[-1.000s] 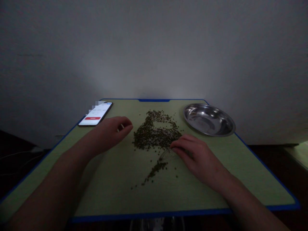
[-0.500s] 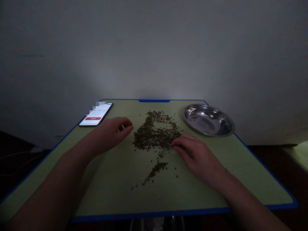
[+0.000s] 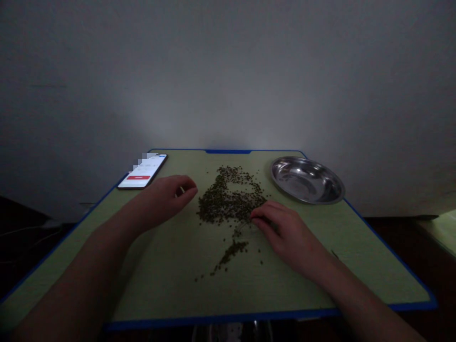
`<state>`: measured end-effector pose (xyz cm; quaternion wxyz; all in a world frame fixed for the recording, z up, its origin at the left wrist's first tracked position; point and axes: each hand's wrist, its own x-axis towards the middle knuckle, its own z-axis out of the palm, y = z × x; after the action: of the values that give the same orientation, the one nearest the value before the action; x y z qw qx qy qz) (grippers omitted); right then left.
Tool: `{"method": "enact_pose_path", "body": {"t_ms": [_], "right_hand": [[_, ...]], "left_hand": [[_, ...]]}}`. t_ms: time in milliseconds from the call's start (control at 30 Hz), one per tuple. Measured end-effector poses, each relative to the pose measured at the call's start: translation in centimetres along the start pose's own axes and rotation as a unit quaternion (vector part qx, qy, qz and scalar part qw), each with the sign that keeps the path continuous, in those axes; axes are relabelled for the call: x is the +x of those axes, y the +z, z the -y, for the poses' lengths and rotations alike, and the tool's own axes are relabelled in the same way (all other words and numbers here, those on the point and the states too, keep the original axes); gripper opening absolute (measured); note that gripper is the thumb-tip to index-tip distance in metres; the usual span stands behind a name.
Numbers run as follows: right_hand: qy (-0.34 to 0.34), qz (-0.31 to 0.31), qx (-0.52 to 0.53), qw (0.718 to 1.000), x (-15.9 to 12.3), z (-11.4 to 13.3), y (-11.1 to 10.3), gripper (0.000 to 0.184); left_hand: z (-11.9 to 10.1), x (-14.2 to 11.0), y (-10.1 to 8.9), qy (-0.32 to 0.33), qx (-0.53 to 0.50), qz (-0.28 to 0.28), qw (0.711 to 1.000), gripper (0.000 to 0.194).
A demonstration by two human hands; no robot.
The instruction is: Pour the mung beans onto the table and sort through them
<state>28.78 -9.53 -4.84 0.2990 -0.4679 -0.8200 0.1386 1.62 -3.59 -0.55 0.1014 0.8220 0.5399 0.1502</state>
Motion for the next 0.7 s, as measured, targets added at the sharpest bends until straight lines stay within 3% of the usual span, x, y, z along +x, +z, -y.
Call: {"method": "enact_pose_path", "body": {"t_ms": [700], "right_hand": [[0.012, -0.002, -0.002, 1.0, -0.38, 0.16, 0.01, 0.019]], "left_hand": [[-0.06, -0.1, 0.0, 0.006, 0.002, 0.001, 1.0, 0.028]]}}
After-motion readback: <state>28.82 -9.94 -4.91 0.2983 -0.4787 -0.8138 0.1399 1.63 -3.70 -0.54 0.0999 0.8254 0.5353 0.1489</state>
